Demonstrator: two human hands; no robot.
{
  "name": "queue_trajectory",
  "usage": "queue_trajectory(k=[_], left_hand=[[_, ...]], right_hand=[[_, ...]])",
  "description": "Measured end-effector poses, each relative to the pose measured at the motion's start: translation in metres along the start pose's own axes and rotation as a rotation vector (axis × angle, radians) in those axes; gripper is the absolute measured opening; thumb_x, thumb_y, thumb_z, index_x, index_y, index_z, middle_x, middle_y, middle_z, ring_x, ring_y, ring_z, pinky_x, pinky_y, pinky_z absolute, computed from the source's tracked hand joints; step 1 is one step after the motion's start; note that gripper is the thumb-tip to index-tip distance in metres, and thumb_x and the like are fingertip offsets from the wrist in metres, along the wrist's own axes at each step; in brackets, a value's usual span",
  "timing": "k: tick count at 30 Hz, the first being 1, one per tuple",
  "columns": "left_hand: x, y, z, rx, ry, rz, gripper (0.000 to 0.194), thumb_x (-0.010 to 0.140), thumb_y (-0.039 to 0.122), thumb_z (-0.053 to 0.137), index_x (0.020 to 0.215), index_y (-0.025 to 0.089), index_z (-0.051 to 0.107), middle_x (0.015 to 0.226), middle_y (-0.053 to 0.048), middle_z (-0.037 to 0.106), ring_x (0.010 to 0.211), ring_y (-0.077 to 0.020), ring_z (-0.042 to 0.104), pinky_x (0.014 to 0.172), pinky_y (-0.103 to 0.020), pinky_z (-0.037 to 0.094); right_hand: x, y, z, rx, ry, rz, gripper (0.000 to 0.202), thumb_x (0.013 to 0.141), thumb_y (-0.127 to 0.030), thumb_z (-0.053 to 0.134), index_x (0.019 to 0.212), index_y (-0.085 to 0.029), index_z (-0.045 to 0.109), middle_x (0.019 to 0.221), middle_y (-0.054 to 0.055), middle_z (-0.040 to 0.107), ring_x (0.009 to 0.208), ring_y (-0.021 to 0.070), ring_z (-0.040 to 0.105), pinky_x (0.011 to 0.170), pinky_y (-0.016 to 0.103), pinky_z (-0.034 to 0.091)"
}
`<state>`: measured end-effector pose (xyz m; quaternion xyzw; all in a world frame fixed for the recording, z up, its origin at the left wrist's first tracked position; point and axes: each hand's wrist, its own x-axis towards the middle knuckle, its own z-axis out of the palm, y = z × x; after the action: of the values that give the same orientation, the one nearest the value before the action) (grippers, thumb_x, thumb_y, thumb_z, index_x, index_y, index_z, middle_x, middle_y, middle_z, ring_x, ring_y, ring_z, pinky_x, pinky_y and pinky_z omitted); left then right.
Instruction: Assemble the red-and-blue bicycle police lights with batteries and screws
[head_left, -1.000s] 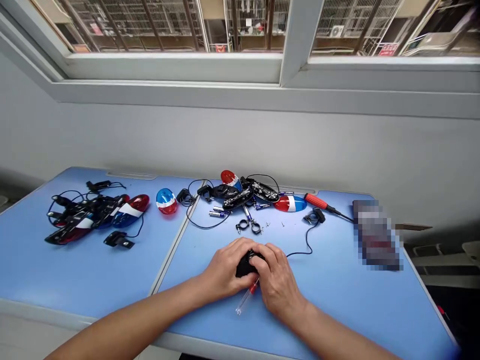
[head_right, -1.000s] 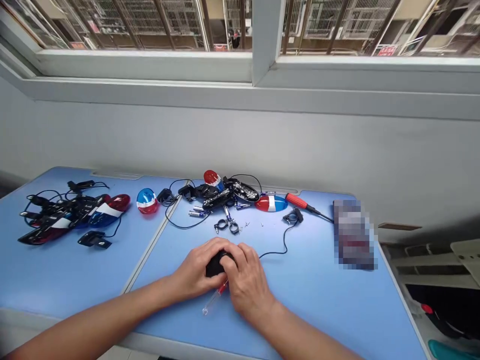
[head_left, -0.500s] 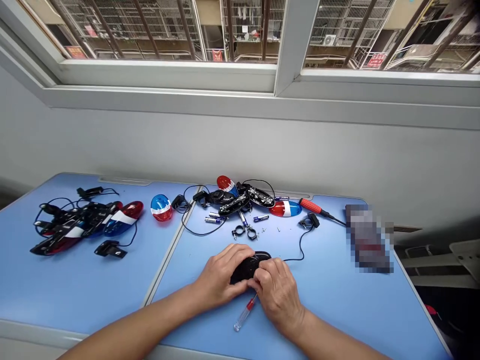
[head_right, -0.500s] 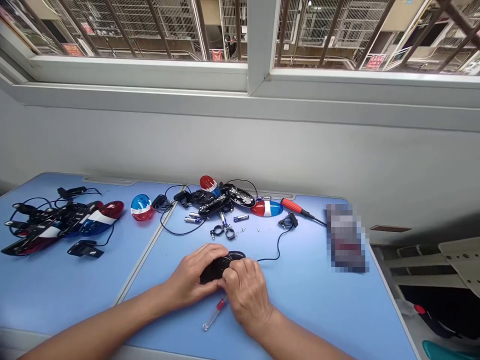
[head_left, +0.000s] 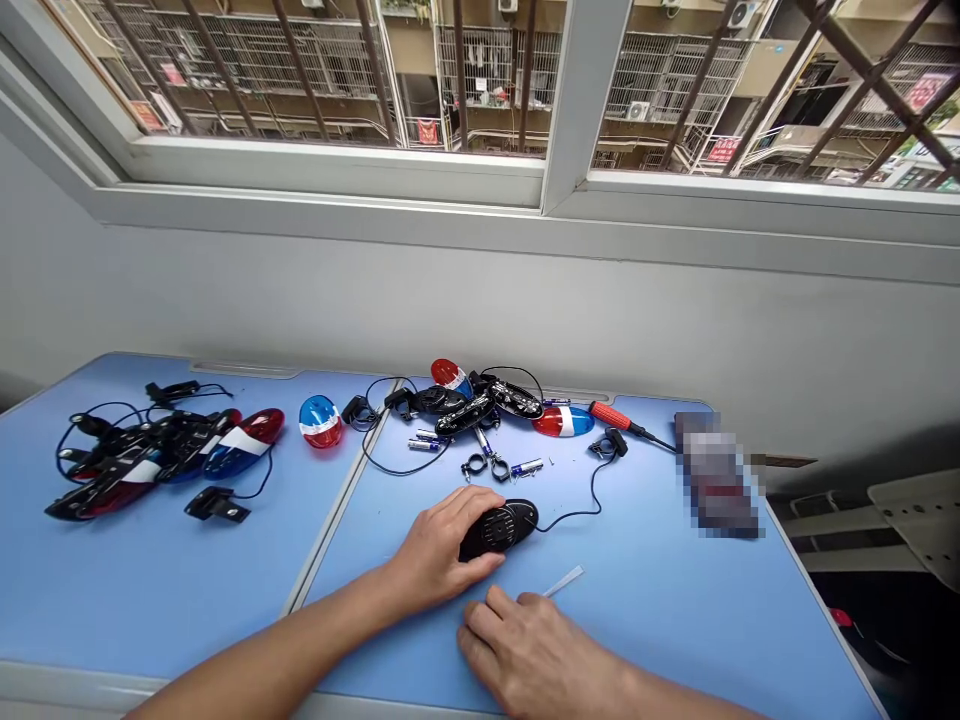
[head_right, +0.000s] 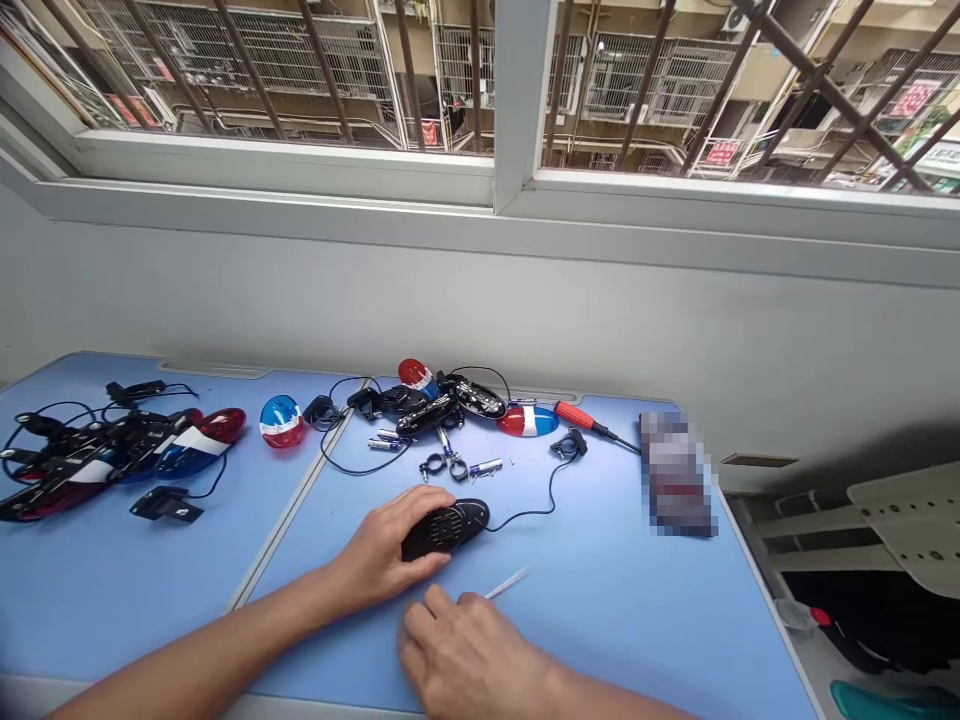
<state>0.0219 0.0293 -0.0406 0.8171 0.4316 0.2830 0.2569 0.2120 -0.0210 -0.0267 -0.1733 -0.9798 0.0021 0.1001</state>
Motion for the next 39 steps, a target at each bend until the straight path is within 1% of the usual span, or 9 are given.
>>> queue_trajectory(k=[4,8,9,11,15,18,24,33,39], left_hand=[[0.001,0.002,-0.001,-0.008,0.001,-0.003,0.051,0.078,0.019,0.068,0.125,0.024,0.050,0.121,-0.007,0.062,0.111,-0.0233,0.060,0.095,-0.037,0.050],[0.002,0.003,-0.002,-0.015,0.005,-0.005,0.048,0.079,0.021,0.067,0.124,0.024,0.051,0.120,-0.007,0.063,0.109,-0.0231,0.060,0.096,-0.037,0.049],[0.002,0.003,-0.002,-0.019,0.003,-0.005,0.047,0.080,0.021,0.067,0.124,0.024,0.051,0.120,-0.007,0.063,0.109,-0.0231,0.060,0.095,-0.037,0.049],[0.002,0.003,-0.003,-0.029,-0.005,-0.005,0.047,0.080,0.022,0.067,0.124,0.024,0.051,0.121,-0.007,0.063,0.109,-0.0233,0.060,0.095,-0.037,0.049],[0.002,0.003,-0.004,-0.043,-0.012,-0.026,0.048,0.078,0.020,0.069,0.123,0.024,0.053,0.120,-0.006,0.063,0.108,-0.0237,0.060,0.094,-0.037,0.049],[0.002,0.005,-0.004,-0.057,-0.009,-0.025,0.047,0.078,0.020,0.068,0.122,0.024,0.054,0.119,-0.006,0.064,0.107,-0.0236,0.060,0.093,-0.036,0.049],[0.001,0.009,-0.006,-0.065,-0.027,-0.037,0.046,0.076,0.020,0.069,0.120,0.024,0.056,0.116,-0.005,0.065,0.104,-0.0233,0.062,0.089,-0.035,0.050],[0.002,0.009,-0.007,-0.058,-0.019,-0.041,0.046,0.076,0.020,0.068,0.120,0.023,0.057,0.116,-0.006,0.066,0.103,-0.0234,0.062,0.088,-0.034,0.050],[0.004,0.012,-0.007,-0.059,-0.022,-0.049,0.043,0.076,0.021,0.068,0.118,0.024,0.059,0.113,-0.004,0.067,0.100,-0.0221,0.063,0.087,-0.032,0.050]], right_hand=[[0.000,0.003,-0.004,0.004,-0.002,-0.107,0.017,0.089,-0.012,0.055,0.072,-0.018,0.057,0.069,0.002,0.052,0.066,0.0173,0.049,0.043,0.029,0.031],[-0.006,0.020,-0.034,0.146,0.195,-0.056,0.023,0.094,-0.008,0.042,0.085,-0.017,0.061,0.078,0.005,0.062,0.068,0.0165,0.053,0.051,0.029,0.044],[-0.009,0.027,-0.044,0.243,0.296,-0.068,0.022,0.096,-0.008,0.041,0.095,-0.015,0.062,0.084,0.006,0.065,0.072,0.0159,0.056,0.059,0.030,0.049],[-0.016,0.043,-0.060,0.376,0.581,0.044,0.025,0.097,-0.009,0.042,0.109,-0.020,0.061,0.094,0.006,0.066,0.082,0.0155,0.061,0.070,0.032,0.055],[-0.019,0.074,-0.067,0.422,1.135,0.493,0.031,0.087,-0.002,0.058,0.105,-0.026,0.064,0.093,0.003,0.062,0.083,0.0167,0.063,0.067,0.035,0.058],[-0.010,0.086,-0.055,0.511,1.313,0.573,0.024,0.084,-0.004,0.065,0.096,-0.024,0.065,0.090,0.002,0.060,0.082,0.0161,0.064,0.062,0.032,0.059],[-0.004,0.080,-0.043,0.421,1.334,0.485,0.023,0.084,-0.001,0.064,0.091,-0.023,0.063,0.084,-0.001,0.061,0.078,0.0162,0.066,0.075,0.041,0.059],[-0.010,0.073,-0.041,0.348,1.244,0.401,0.029,0.084,0.003,0.059,0.093,-0.024,0.061,0.082,-0.001,0.062,0.078,0.0170,0.066,0.071,0.042,0.059],[-0.013,0.073,-0.036,0.336,1.190,0.386,0.026,0.087,-0.001,0.057,0.096,-0.025,0.061,0.084,0.000,0.064,0.079,0.0177,0.067,0.070,0.042,0.060]])
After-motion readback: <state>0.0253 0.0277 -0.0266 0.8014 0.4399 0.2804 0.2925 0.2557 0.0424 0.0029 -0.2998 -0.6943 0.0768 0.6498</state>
